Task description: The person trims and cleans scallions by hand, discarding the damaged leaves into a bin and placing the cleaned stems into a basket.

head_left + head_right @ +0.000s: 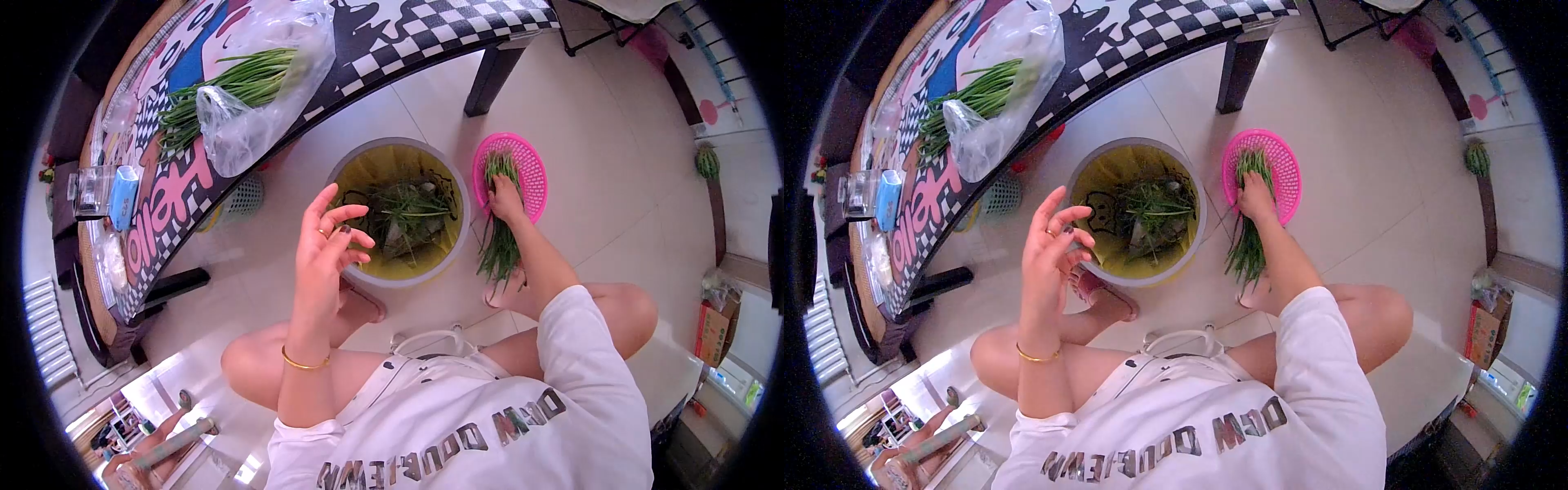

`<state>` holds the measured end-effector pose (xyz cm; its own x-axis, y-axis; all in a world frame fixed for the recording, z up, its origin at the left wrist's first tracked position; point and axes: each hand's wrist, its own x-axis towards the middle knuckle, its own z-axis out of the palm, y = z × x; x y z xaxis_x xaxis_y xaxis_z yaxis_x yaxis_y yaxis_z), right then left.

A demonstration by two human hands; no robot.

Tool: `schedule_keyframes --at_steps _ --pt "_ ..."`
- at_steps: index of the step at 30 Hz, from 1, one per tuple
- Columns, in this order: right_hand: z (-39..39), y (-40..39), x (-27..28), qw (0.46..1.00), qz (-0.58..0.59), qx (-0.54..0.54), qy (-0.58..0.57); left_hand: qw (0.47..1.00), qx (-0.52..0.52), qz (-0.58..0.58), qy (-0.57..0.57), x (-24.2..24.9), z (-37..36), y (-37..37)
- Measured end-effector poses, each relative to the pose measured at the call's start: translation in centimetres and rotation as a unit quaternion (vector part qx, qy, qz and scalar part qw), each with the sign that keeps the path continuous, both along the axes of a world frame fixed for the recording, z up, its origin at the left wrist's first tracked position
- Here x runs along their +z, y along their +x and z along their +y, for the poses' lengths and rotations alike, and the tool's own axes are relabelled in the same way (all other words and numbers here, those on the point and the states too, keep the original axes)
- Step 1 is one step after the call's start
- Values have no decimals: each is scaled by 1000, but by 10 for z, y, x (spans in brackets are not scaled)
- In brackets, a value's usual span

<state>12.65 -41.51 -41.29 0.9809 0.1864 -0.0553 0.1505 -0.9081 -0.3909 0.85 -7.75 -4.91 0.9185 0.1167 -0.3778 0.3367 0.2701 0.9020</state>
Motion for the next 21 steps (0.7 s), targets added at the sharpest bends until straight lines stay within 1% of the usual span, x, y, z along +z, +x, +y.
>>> schedule_keyframes --at_steps 2,5,8,9,10,12,15,19,21 --pt "0 -1 16 1000 6 13 -6 1000 7 -2 -6 1 0 -2" --pt "4 17 54 996 51 -47 50 1000 11 -10 -10 8 2 -6" --pt "11 41 75 990 -60 -15 128 1000 12 -23 -16 15 6 -10" --pt "18 51 82 987 -63 -46 139 999 14 -29 -18 17 7 -11" --pt "27 54 101 981 -71 -42 173 999 16 -34 -20 19 8 -13" --pt "49 57 161 966 -85 -32 240 998 29 -55 -28 23 12 -16" --pt "76 55 218 945 -99 -11 312 995 48 -80 -29 34 21 -21" --pt "115 33 283 931 -78 33 354 987 63 -151 4 45 28 -31" --pt "132 21 299 932 -69 53 352 985 76 -153 -18 47 32 -34"
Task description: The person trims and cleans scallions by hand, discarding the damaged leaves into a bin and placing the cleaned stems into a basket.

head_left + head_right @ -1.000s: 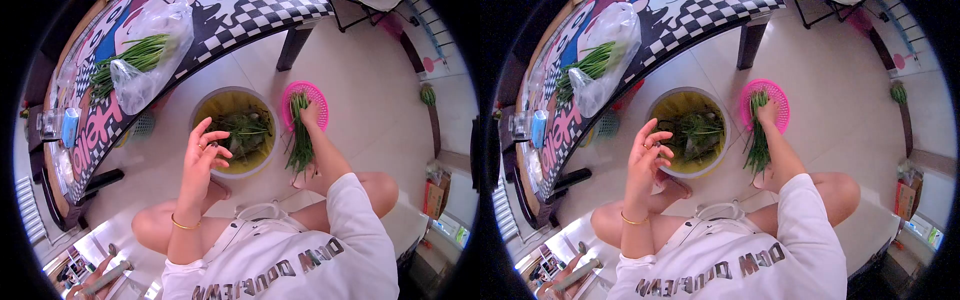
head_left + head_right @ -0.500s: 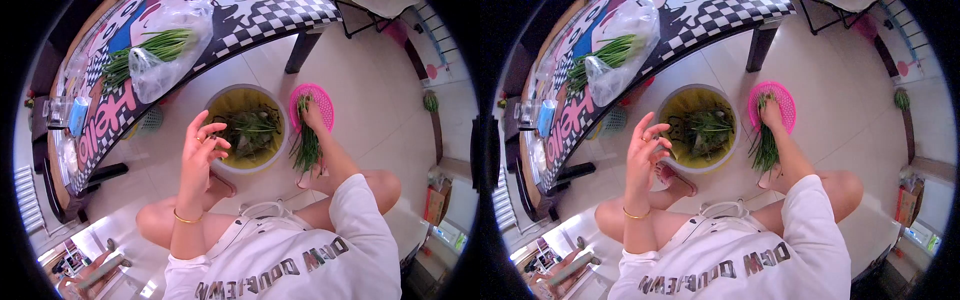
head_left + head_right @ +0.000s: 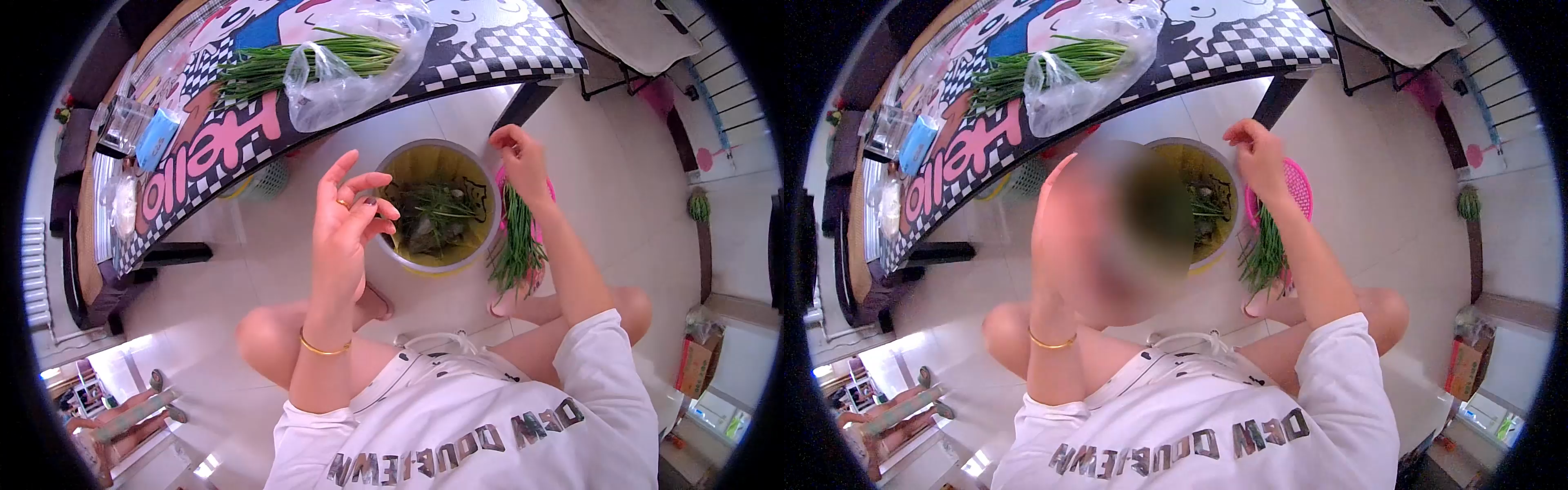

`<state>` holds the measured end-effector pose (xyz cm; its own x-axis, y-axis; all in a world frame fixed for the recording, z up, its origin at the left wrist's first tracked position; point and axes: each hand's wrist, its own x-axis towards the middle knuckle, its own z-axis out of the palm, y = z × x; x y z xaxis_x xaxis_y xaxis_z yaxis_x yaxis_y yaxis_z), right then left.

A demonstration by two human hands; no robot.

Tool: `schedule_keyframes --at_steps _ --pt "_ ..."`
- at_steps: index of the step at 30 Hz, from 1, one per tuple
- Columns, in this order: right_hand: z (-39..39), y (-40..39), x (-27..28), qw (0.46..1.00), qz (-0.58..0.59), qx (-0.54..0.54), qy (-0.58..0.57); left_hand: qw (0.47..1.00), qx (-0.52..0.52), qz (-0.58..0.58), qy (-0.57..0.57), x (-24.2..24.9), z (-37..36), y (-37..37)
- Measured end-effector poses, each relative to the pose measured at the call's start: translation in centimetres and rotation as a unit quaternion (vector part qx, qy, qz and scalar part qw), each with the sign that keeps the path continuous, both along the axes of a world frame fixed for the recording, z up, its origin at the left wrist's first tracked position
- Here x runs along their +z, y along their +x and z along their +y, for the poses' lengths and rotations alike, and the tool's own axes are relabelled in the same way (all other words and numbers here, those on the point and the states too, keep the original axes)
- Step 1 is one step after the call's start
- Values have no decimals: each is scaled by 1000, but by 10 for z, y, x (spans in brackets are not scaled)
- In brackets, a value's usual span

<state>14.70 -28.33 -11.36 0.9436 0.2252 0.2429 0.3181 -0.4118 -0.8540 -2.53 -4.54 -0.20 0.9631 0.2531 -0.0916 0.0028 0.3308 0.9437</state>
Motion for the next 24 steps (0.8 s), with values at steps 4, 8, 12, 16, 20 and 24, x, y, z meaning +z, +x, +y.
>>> schedule_keyframes --at_steps 4,8,12,16,20,24 --pt "28 -14 9 998 6 66 0 998 10 25 -54 9 6 -5" --pt "52 -16 26 995 3 99 8 997 20 14 -67 9 15 -7" --pt "77 4 67 991 -45 117 39 997 27 10 -66 12 21 -11" --pt "111 30 108 978 -169 112 46 997 33 8 -68 16 27 -9" --pt "150 42 133 958 -249 140 -2 996 34 -1 -84 12 27 -5" --pt "185 47 111 945 -251 196 -70 995 23 -2 -93 12 24 -3"
